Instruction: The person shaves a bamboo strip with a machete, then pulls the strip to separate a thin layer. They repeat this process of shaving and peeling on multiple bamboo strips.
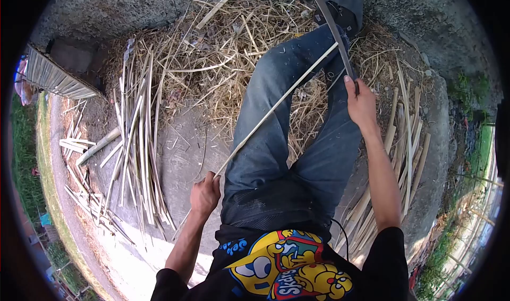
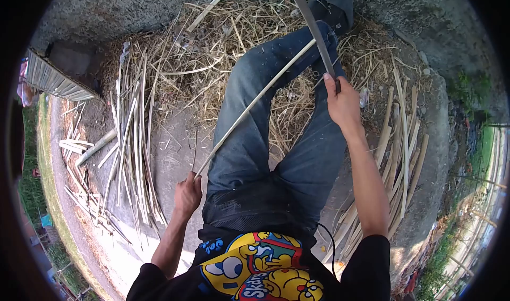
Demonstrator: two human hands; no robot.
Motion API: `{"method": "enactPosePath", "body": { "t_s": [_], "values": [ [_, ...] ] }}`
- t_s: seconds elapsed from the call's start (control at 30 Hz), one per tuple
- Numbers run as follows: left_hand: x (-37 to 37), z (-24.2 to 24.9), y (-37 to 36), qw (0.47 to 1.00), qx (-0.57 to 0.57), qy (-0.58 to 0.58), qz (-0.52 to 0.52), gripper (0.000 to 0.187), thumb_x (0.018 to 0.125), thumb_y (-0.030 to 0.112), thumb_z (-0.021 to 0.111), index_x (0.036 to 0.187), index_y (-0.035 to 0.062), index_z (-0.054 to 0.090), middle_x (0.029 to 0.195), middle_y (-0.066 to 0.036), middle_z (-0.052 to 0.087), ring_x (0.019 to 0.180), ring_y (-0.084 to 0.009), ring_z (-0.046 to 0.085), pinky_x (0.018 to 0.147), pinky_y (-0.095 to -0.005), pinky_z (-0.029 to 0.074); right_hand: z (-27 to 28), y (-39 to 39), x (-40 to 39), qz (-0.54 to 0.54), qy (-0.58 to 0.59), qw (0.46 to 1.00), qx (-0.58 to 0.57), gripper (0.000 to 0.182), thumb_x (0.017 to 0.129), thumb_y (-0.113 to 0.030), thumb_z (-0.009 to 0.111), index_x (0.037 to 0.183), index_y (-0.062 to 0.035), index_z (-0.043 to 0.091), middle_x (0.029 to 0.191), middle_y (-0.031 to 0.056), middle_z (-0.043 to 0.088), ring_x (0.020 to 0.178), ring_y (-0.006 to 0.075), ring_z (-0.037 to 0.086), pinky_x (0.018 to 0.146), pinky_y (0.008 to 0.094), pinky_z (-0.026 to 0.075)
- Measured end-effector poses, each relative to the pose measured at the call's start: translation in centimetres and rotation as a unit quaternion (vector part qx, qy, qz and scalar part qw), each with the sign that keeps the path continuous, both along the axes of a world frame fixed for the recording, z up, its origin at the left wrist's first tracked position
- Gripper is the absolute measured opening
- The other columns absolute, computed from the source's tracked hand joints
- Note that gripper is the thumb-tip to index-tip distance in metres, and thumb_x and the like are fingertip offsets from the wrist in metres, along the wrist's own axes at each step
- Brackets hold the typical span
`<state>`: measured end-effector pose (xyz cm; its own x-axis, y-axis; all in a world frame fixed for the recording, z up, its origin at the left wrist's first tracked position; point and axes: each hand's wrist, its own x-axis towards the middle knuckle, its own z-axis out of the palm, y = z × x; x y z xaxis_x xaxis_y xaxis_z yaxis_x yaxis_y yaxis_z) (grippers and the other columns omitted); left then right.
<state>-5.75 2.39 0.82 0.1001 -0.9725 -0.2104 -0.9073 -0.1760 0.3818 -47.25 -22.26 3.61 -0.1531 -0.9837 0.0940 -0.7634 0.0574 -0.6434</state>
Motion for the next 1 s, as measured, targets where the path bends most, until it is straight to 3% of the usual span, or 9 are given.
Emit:
{"method": "enactPosePath", "body": {
  "t_s": [0.13, 0.2, 0.3, 0.43, 0.47, 0.63, 0.77, 0.93, 1.0],
  "values": [
    [-0.5, 0.9, -0.4, 0.999, 0.008, 0.050, 0.018, 0.021, 0.101, 0.023, 0.058, 0.092, 0.0047, 0.055, 0.064, -0.025, 0.061, 0.064, -0.0490, 0.062, 0.057, -0.0557, 0.047, 0.0, 0.9, 0.4, -0.046, -0.166, 0.983, 0.062, 0.058, 0.102, -0.057, 0.052, 0.081, -0.0031, 0.057, 0.057, 0.0084, 0.052, 0.048, 0.0207, 0.053, 0.049, 0.0359, 0.043],
    [-0.5, 0.8, -0.9, 0.994, 0.003, 0.106, 0.011, 0.023, 0.103, 0.021, 0.054, 0.090, 0.0021, 0.054, 0.062, -0.027, 0.056, 0.064, -0.0507, 0.059, 0.056, -0.0551, 0.043, 0.8, 1.2, 1.2, -0.155, -0.405, 0.895, 0.100, 0.055, 0.101, -0.060, 0.053, 0.081, -0.0088, 0.054, 0.058, -0.0016, 0.048, 0.040, 0.0059, 0.041, 0.036, 0.0238, 0.032],
    [-0.1, 0.8, -2.1, 0.989, 0.021, 0.148, -0.010, 0.025, 0.104, 0.021, 0.054, 0.090, 0.0008, 0.054, 0.061, -0.028, 0.054, 0.065, -0.0510, 0.059, 0.057, -0.0545, 0.042, 1.6, 2.0, 1.0, -0.124, -0.417, 0.897, 0.079, 0.055, 0.102, -0.059, 0.050, 0.082, -0.0082, 0.052, 0.057, -0.0012, 0.046, 0.039, 0.0064, 0.041, 0.036, 0.0247, 0.034],
    [-0.4, 1.0, -3.5, 0.987, 0.053, 0.153, -0.019, 0.030, 0.105, 0.025, 0.051, 0.089, 0.0008, 0.052, 0.063, -0.029, 0.054, 0.067, -0.0515, 0.059, 0.057, -0.0551, 0.041, 2.6, 2.9, 1.5, -0.020, -0.231, 0.970, 0.076, 0.052, 0.103, -0.055, 0.051, 0.082, -0.0076, 0.053, 0.058, -0.0019, 0.047, 0.044, 0.0063, 0.045, 0.041, 0.0262, 0.036],
    [-0.6, 1.3, -3.9, 0.987, 0.053, 0.152, -0.021, 0.030, 0.105, 0.025, 0.051, 0.089, 0.0008, 0.052, 0.063, -0.029, 0.054, 0.067, -0.0515, 0.059, 0.057, -0.0551, 0.041, 2.7, 3.1, 2.1, 0.007, -0.143, 0.989, 0.046, 0.056, 0.102, -0.054, 0.052, 0.083, -0.0025, 0.062, 0.058, 0.0085, 0.054, 0.054, 0.0232, 0.059, 0.057, 0.0429, 0.046],
    [-3.0, 2.0, -5.1, 0.999, -0.004, -0.002, -0.035, 0.027, 0.105, 0.031, 0.051, 0.094, 0.0057, 0.052, 0.072, -0.025, 0.064, 0.067, -0.0492, 0.063, 0.059, -0.0569, 0.049, 2.7, 6.7, 7.6, 0.177, 0.027, 0.980, 0.085, 0.049, 0.101, -0.053, 0.055, 0.094, -0.0052, 0.062, 0.060, 0.0171, 0.062, 0.059, 0.0402, 0.064, 0.057, 0.0492, 0.049],
    [-3.0, 0.3, -4.0, 0.999, -0.010, -0.027, -0.030, 0.025, 0.104, 0.031, 0.051, 0.097, 0.0073, 0.052, 0.076, -0.023, 0.067, 0.065, -0.0473, 0.064, 0.058, -0.0576, 0.051, 0.9, 10.6, 11.2, 0.288, 0.087, 0.951, 0.067, 0.057, 0.097, -0.064, 0.052, 0.098, -0.0080, 0.061, 0.063, 0.0167, 0.065, 0.068, 0.0424, 0.070, 0.060, 0.0538, 0.055],
    [-2.7, -0.4, -3.9, 0.997, -0.062, -0.038, -0.033, 0.022, 0.103, 0.030, 0.053, 0.096, 0.0087, 0.053, 0.074, -0.021, 0.066, 0.064, -0.0448, 0.065, 0.055, -0.0563, 0.051, -0.6, 7.3, 9.9, 0.298, 0.175, 0.938, -0.019, 0.058, 0.092, -0.069, 0.053, 0.103, -0.0131, 0.064, 0.063, 0.0157, 0.065, 0.058, 0.0352, 0.069, 0.049, 0.0466, 0.054],
    [-1.2, -0.7, -2.5, 0.997, -0.055, -0.050, -0.023, 0.020, 0.102, 0.028, 0.055, 0.096, 0.0091, 0.053, 0.074, -0.021, 0.066, 0.064, -0.0444, 0.066, 0.055, -0.0556, 0.051, -0.3, 4.2, 7.1, 0.229, 0.193, 0.953, -0.048, 0.057, 0.093, -0.068, 0.054, 0.107, -0.0135, 0.065, 0.065, 0.0165, 0.066, 0.062, 0.0392, 0.069, 0.054, 0.0502, 0.055]
  ]
}}
